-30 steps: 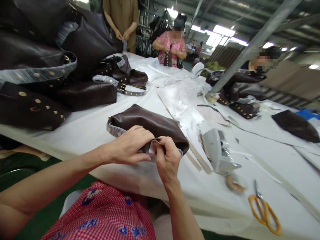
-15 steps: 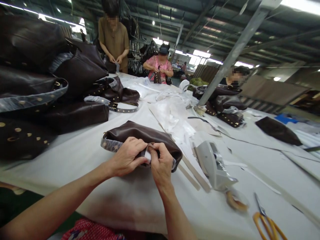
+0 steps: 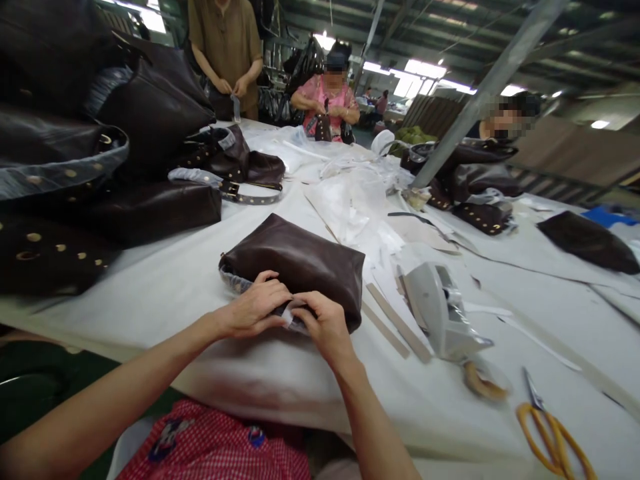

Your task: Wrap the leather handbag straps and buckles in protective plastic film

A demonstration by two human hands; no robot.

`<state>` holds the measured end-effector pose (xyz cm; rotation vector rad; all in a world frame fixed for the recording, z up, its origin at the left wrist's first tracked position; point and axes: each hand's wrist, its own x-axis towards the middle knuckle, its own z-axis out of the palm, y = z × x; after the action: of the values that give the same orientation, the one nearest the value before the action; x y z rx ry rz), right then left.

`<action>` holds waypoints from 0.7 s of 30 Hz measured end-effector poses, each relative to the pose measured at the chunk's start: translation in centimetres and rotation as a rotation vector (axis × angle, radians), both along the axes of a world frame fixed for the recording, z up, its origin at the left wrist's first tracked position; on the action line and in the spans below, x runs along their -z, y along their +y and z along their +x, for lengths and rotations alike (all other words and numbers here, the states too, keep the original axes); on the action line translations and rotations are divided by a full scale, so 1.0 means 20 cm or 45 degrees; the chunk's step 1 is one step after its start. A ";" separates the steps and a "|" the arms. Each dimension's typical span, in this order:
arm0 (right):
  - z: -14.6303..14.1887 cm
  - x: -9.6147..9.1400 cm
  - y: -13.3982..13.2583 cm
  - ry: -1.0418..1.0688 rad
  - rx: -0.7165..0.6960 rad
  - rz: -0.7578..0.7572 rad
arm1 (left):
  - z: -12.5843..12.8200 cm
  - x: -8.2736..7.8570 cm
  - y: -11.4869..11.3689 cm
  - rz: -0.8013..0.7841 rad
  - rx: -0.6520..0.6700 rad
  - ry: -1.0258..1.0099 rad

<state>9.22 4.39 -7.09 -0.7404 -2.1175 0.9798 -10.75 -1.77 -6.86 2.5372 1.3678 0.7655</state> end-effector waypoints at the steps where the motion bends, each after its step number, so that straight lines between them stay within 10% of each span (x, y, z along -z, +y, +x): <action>1: 0.00 0.03 -0.01 0.017 0.025 0.005 | 0.00 0.03 0.00 -0.003 0.001 0.009; 21: -0.04 0.12 -0.12 0.121 0.243 0.146 | 0.09 0.06 -0.09 -0.253 -0.269 -0.280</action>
<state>8.48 1.92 -9.47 -0.8057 -1.9627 0.7696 -9.02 -3.66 -8.01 2.1136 1.5653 0.8661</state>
